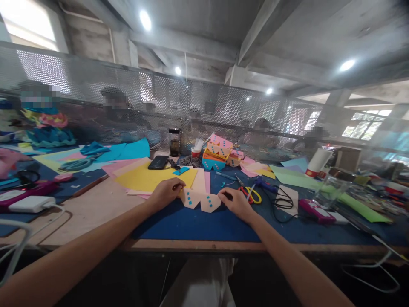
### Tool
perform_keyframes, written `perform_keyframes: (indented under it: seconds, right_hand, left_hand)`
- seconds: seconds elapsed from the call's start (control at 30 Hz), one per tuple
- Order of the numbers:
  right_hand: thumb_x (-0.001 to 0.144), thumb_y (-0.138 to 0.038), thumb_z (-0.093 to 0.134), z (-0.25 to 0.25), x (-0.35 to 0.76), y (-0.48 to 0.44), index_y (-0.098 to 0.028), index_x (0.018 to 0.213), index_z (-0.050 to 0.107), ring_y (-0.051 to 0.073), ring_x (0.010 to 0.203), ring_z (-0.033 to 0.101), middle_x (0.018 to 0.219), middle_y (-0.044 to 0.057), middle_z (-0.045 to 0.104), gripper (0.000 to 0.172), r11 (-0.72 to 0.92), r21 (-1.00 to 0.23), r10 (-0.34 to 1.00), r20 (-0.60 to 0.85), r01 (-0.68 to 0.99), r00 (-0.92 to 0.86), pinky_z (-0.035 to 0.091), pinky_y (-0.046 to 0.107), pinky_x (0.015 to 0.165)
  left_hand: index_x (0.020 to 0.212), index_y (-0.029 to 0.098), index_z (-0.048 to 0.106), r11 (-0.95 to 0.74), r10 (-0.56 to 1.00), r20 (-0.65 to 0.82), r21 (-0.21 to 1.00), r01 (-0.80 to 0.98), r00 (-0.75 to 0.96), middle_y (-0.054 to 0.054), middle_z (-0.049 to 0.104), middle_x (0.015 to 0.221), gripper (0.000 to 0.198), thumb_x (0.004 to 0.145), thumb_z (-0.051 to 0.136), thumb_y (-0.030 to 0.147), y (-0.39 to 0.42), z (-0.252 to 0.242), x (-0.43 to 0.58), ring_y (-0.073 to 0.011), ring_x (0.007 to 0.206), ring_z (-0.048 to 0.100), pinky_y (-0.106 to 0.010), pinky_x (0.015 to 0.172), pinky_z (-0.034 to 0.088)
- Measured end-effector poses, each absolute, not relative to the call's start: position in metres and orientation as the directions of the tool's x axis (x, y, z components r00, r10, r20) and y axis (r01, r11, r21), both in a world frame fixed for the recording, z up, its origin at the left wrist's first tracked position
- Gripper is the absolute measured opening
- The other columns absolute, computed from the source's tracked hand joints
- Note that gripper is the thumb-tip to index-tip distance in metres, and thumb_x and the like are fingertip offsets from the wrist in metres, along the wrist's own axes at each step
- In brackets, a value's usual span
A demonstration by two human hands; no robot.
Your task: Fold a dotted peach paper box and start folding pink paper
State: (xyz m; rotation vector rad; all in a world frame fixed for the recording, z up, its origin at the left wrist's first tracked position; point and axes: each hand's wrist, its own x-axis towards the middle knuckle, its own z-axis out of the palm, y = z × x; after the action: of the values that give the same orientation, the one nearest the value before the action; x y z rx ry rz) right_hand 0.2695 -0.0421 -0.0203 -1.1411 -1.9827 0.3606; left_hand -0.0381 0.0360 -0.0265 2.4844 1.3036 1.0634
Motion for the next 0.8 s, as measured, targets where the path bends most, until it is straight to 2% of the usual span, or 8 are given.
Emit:
perform_keyframes:
  seconds: [0.27, 0.57, 0.8]
  right_hand:
    - [0.096, -0.035, 0.055, -0.0200, 0.2675, -0.0414, -0.020, 0.087, 0.070, 0.018, 0.071, 0.063, 0.077, 0.002, 0.070, 0.023, 0.544, -0.591, 0.824, 0.511, 0.595, -0.246, 0.045, 0.026, 0.065]
    - [0.096, -0.037, 0.055, -0.0188, 0.2687, -0.0385, -0.020, 0.087, 0.068, 0.016, 0.066, 0.063, 0.076, 0.001, 0.069, 0.024, 0.517, -0.633, 0.837, 0.513, 0.576, -0.188, 0.048, 0.026, 0.064]
    - [0.096, -0.039, 0.053, -0.0133, 0.2680, -0.0410, -0.021, 0.084, 0.067, 0.016, 0.062, 0.062, 0.070, 0.000, 0.067, 0.025, 0.499, -0.645, 0.835, 0.537, 0.579, -0.121, 0.047, 0.026, 0.062]
  left_hand:
    - [0.093, 0.022, 0.074, -0.624, 0.760, 0.528, 0.431, 0.652, 0.379, -0.005, 0.079, 0.094, 0.027, 0.085, 0.049, 0.028, 0.0347, -0.0264, -0.0369, -0.0223, 0.082, 0.071, -0.031, 0.074, 0.052]
    - [0.104, 0.020, 0.073, -0.599, 0.779, 0.521, 0.456, 0.658, 0.348, -0.007, 0.079, 0.090, 0.033, 0.088, 0.048, 0.034, 0.0371, -0.0280, -0.0382, -0.0234, 0.076, 0.071, -0.032, 0.071, 0.053]
    - [0.103, 0.020, 0.074, -0.591, 0.786, 0.518, 0.467, 0.658, 0.338, -0.008, 0.080, 0.093, 0.033, 0.089, 0.048, 0.036, 0.0364, -0.0274, -0.0371, -0.0247, 0.079, 0.072, -0.033, 0.075, 0.054]
